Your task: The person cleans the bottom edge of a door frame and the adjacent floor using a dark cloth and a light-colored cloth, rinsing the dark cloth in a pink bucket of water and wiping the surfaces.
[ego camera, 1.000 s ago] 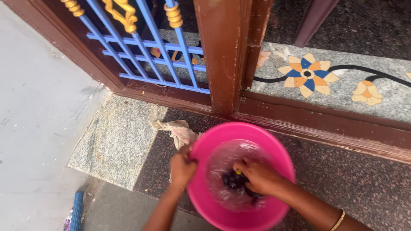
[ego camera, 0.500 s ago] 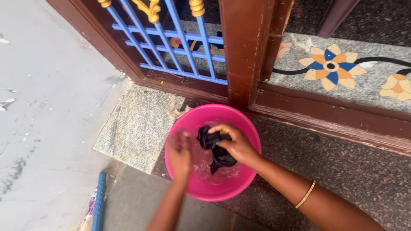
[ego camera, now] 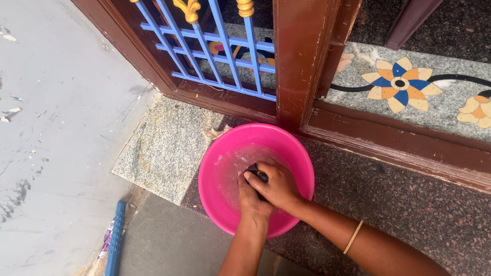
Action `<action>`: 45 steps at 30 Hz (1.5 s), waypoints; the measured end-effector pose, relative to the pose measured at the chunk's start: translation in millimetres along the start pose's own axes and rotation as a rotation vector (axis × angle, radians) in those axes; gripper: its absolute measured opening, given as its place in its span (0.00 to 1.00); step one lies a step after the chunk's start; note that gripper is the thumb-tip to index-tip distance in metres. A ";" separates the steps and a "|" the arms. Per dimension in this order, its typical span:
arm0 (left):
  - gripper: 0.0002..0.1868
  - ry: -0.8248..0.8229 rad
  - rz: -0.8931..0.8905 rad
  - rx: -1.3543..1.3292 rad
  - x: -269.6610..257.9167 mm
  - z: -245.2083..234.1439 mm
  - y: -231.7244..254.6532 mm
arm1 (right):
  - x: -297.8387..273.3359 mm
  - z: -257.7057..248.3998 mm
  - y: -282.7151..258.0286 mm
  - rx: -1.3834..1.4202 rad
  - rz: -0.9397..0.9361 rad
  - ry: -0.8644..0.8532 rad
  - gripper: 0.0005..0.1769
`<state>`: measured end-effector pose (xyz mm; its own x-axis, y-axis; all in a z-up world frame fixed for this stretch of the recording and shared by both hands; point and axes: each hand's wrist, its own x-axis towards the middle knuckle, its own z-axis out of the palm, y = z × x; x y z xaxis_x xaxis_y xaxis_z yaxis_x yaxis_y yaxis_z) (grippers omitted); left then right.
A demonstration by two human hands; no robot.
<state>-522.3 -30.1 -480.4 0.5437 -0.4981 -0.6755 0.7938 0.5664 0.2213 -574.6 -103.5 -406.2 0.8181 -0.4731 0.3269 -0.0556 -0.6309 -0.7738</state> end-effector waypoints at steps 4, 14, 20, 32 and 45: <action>0.24 0.003 0.140 -0.022 22.0 -15.2 -3.1 | 4.1 -1.7 -5.5 0.016 0.094 -0.111 0.14; 0.20 0.089 0.222 0.051 12.2 -1.6 -9.5 | 3.4 -5.2 7.8 0.061 0.112 -0.133 0.15; 0.21 0.100 0.248 0.103 14.0 -14.4 -10.0 | -0.8 -3.8 4.8 0.051 0.174 -0.205 0.17; 0.17 0.140 0.443 0.458 -71.9 63.5 16.2 | -5.0 -47.5 32.1 0.409 0.317 -0.067 0.17; 0.10 -0.264 0.452 0.546 56.4 155.4 -134.5 | -19.6 -253.7 213.1 0.654 0.534 0.803 0.11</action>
<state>-556.1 -236.4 -438.9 0.8411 -0.4741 -0.2604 0.4629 0.3816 0.8001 -747.6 -384.7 -439.9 0.1695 -0.9839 -0.0566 0.2136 0.0928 -0.9725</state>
